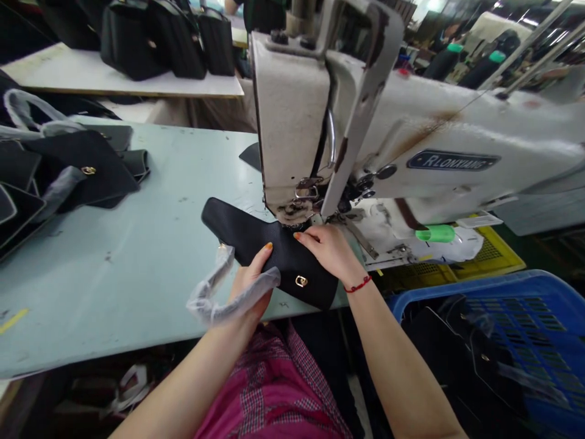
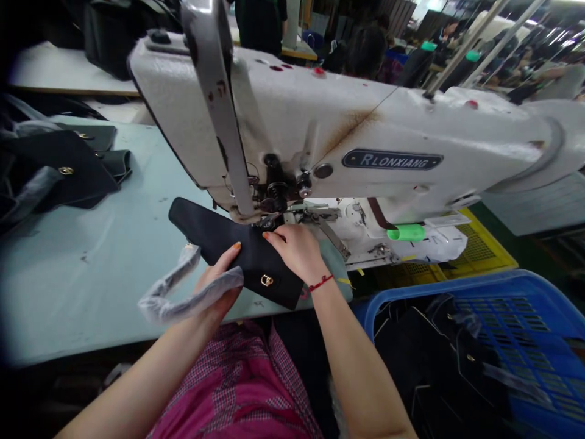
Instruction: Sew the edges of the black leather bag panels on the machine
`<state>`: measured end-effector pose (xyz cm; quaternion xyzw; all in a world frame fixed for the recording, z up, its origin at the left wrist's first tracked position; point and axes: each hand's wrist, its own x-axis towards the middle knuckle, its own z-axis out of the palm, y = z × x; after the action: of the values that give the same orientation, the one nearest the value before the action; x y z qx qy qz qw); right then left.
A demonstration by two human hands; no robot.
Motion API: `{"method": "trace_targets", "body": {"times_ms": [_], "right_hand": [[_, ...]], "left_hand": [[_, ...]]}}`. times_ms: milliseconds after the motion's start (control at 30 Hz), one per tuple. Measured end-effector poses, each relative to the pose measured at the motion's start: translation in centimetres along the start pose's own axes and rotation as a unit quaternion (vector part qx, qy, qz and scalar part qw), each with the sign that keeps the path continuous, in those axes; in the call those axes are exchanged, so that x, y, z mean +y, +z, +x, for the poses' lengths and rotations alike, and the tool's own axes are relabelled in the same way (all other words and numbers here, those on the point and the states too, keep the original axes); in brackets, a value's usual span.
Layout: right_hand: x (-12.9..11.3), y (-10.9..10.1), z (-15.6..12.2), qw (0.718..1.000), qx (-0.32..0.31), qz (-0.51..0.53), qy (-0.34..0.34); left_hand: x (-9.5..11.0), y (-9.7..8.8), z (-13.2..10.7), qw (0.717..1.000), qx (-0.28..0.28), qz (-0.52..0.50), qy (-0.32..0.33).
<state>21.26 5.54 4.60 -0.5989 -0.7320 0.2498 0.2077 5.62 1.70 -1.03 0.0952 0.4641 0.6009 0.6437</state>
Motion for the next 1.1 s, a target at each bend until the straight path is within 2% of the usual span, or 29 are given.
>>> {"method": "trace_targets", "body": {"times_ms": [133, 333, 467, 600, 800, 900, 1000, 1100], "right_hand": [[0.0, 0.1, 0.0, 1.0, 0.006, 0.009, -0.003], [0.1, 0.5, 0.1, 1.0, 0.026, 0.007, -0.004], [-0.1, 1.0, -0.1, 0.999, 0.03, 0.027, 0.007], [-0.1, 1.9, -0.5, 0.993, 0.031, 0.109, 0.012], [0.0, 3.9, -1.2, 0.971, 0.043, 0.234, 0.021], [-0.2, 4.9, -1.5, 0.964, 0.057, 0.258, 0.033], [-0.6, 5.5, -1.7, 0.959, 0.065, 0.272, 0.046], [-1.0, 6.0, -1.9, 0.955, 0.07, 0.283, 0.057]], "left_hand": [[0.3, 0.8, -0.4, 0.998, 0.005, -0.06, -0.025], [1.3, 1.4, 0.0, 0.998, 0.03, -0.054, -0.033], [2.5, 0.9, 1.0, 0.998, 0.009, -0.015, -0.054], [4.2, 0.1, 2.7, 0.996, -0.014, 0.05, -0.072], [7.1, -0.3, 5.8, 0.978, -0.112, 0.139, -0.111], [8.0, -0.2, 7.3, 0.967, -0.145, 0.184, -0.103], [8.7, 0.4, 8.3, 0.966, -0.148, 0.196, -0.079], [9.5, 1.7, 8.4, 0.972, -0.108, 0.195, -0.068]]}}
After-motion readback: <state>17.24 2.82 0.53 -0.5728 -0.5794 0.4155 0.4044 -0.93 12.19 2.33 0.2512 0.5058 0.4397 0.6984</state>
